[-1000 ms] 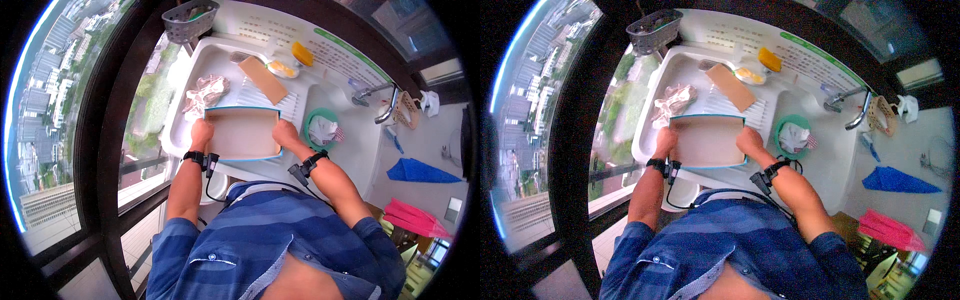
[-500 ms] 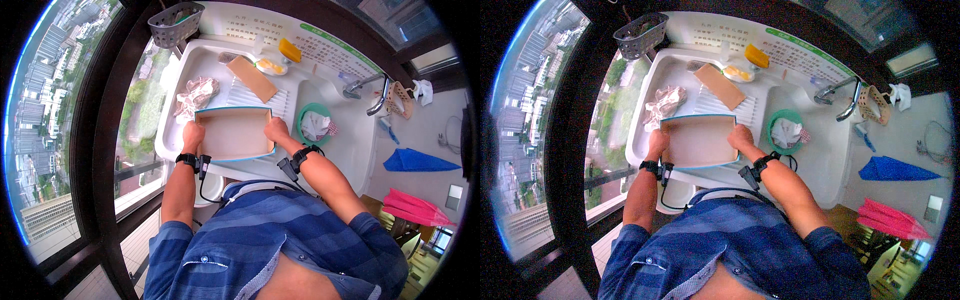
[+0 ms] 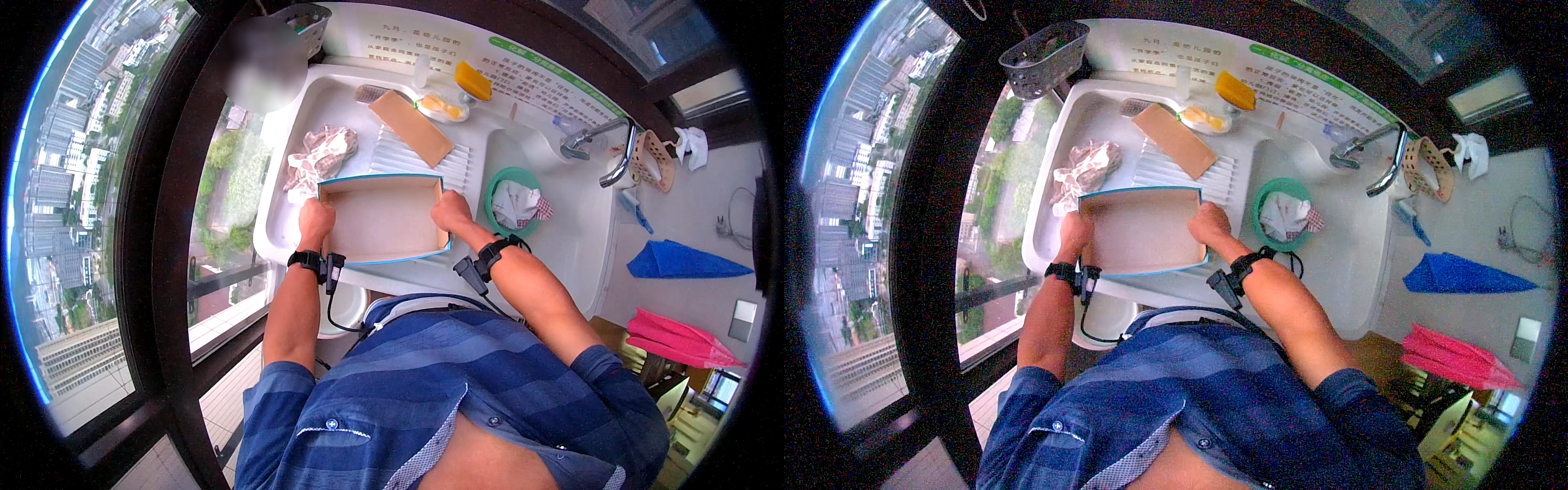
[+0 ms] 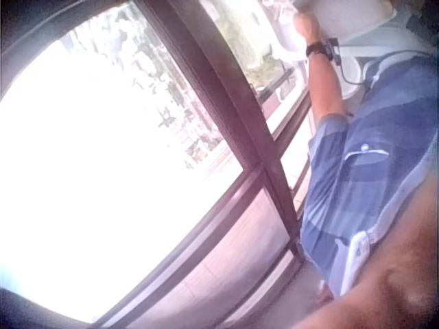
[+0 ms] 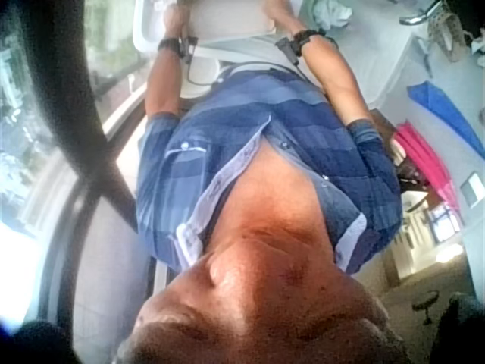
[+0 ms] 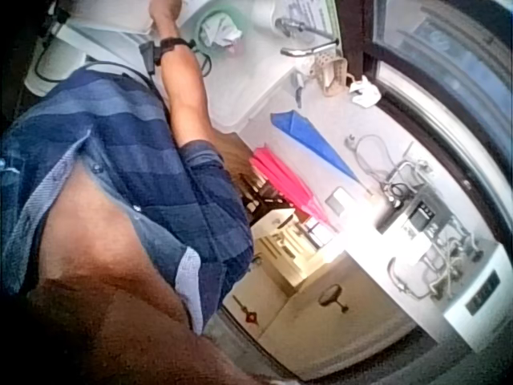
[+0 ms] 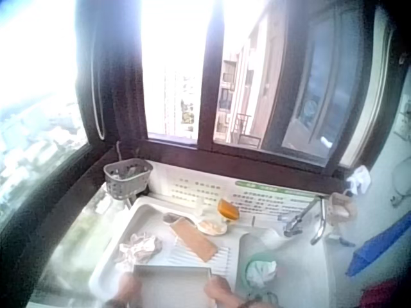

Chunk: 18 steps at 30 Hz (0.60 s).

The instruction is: The person assembles a small cardboard box by folding its flaps and applying glue to secure the edges. They handle a cardboard piece, a glue bottle, and the box itself, working at a sink area with a city view outside.

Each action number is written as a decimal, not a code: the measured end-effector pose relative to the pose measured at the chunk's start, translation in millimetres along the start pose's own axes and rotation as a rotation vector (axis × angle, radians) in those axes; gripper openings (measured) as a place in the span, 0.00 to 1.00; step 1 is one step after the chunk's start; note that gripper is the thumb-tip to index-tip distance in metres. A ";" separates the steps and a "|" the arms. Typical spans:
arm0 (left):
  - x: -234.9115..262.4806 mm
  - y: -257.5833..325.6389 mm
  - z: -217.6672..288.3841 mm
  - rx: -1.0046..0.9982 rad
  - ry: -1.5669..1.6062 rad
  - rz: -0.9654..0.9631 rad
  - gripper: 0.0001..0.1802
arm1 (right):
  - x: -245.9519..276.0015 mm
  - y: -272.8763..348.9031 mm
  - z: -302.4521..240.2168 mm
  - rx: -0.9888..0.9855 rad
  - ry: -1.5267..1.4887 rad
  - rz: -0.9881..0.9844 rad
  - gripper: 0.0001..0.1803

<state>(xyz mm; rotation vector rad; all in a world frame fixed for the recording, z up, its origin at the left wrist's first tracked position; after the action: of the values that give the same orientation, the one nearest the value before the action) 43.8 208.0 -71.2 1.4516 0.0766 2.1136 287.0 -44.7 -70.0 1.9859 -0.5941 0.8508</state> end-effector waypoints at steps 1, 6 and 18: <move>-0.1 0.2 0.0 0.003 0.003 0.001 0.15 | 0.6 0.7 -0.2 -0.002 -0.002 0.008 0.16; -7.4 -6.1 -7.7 -0.034 -0.011 -0.014 0.16 | -1.0 -0.1 -2.1 0.029 0.009 0.010 0.16; -6.4 -7.0 -6.7 -0.013 0.006 -0.006 0.17 | -5.7 -5.8 4.9 -0.002 0.007 0.002 0.16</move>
<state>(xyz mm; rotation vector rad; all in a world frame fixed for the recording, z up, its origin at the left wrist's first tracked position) 42.5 212.6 -81.9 1.4360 0.0689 2.1097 288.9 -45.4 -79.3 1.9800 -0.5932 0.8576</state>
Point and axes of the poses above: each hand's wrist, its own y-axis away from the middle knuckle, its own x-axis out of the back of the hand, z = x × y, the point moved 9 cm from there along -y, towards the middle knuckle
